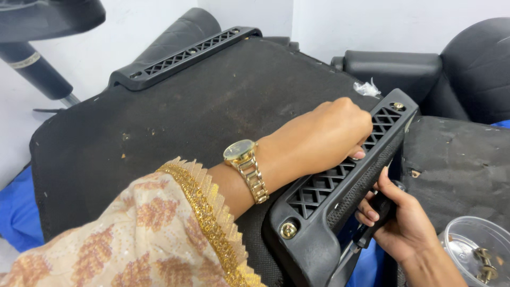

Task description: The person uses a screwdriver to fasten screws into a black plastic frame attached to a fabric-covered seat cushion. They repeatedly position the frame, insert screws, and tighten them while working on a blue-covered surface.

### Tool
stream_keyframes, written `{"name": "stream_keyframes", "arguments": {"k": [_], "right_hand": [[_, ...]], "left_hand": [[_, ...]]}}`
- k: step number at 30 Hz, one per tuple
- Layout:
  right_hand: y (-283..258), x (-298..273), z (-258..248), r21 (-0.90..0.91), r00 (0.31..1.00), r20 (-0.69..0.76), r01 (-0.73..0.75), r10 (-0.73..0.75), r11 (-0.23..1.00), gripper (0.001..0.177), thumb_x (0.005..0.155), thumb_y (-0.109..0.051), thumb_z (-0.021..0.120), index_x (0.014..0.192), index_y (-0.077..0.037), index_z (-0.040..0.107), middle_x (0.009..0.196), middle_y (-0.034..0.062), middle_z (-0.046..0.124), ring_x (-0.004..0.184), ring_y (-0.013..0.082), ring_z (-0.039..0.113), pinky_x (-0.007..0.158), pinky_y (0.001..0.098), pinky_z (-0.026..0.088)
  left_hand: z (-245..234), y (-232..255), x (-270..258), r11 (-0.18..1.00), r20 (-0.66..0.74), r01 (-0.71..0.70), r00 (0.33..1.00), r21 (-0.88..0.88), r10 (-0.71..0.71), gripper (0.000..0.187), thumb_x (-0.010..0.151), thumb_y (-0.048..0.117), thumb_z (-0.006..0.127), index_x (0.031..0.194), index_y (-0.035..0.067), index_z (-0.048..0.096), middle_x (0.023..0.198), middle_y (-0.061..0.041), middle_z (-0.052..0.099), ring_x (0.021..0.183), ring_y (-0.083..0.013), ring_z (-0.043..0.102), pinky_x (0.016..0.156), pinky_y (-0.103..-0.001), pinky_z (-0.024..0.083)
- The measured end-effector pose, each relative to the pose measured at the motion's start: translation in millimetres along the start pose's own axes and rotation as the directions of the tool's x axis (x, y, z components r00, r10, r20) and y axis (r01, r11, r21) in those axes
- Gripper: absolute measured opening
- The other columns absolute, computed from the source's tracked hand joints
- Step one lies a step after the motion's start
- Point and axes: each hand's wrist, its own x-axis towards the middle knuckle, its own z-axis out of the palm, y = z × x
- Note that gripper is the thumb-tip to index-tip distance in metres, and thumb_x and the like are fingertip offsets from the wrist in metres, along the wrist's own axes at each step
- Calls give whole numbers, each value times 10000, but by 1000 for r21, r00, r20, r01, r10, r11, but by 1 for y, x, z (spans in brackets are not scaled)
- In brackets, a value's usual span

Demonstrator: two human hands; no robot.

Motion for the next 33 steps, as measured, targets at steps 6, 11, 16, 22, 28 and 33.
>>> {"name": "stream_keyframes", "arguments": {"k": [6, 11, 16, 22, 28, 33], "right_hand": [[-3, -4, 7, -9, 1000, -10, -7, 7, 1000, 329, 994, -418, 582, 887, -109, 550, 736, 8, 510, 479, 111, 430, 442, 268, 374], [-5, -6, 13, -26, 997, -63, -40, 39, 999, 365, 952, -442, 592, 875, -88, 542, 719, 25, 507, 475, 131, 437, 436, 278, 369], [-5, -6, 10, -11, 991, -124, -51, 49, 999, 367, 942, -442, 625, 857, -95, 539, 692, 22, 488, 482, 137, 438, 440, 284, 367], [-2, -6, 10, 7, 986, -161, -51, 51, 999, 386, 940, -456, 644, 820, -110, 521, 664, 23, 452, 486, 138, 421, 445, 276, 351], [1, 0, 1, 37, 981, -179, -64, 70, 997, 384, 925, -468, 647, 825, -118, 523, 677, 13, 449, 497, 137, 403, 460, 270, 347], [1, 3, -3, 18, 993, -115, -14, 16, 1000, 289, 951, -408, 682, 891, -137, 602, 736, 7, 575, 509, 131, 485, 449, 272, 405]], "left_hand": [[-5, 4, 1, 981, -23, -76, 997, -176, 73, 224, 768, 86, 736, 990, 76, 768, 936, -153, 753, 881, -340, 742, 738, -428, 594], [-5, 17, -2, 961, 23, 265, 964, -78, -264, 317, 807, 305, 831, 848, 2, 746, 892, -181, 726, 887, -356, 726, 793, -434, 584], [5, 20, -7, 987, -146, 109, 981, -119, -126, 109, 787, 119, 754, 800, 11, 754, 915, -183, 718, 850, -385, 718, 729, -442, 580], [16, 28, -16, 980, -164, 151, 971, -126, -171, 330, 762, 202, 810, 1068, 87, 765, 1053, -136, 717, 1066, -376, 659, 861, -481, 538], [20, 47, -24, 948, -209, 316, 926, -24, -314, 273, 840, 290, 767, 901, 26, 738, 1031, -161, 669, 1040, -336, 637, 879, -467, 528], [27, 62, -30, 975, -227, 223, 950, 12, -215, 488, 808, 156, 714, 1281, 67, 628, 1207, -184, 632, 1152, -384, 588, 941, -618, 457]]}}
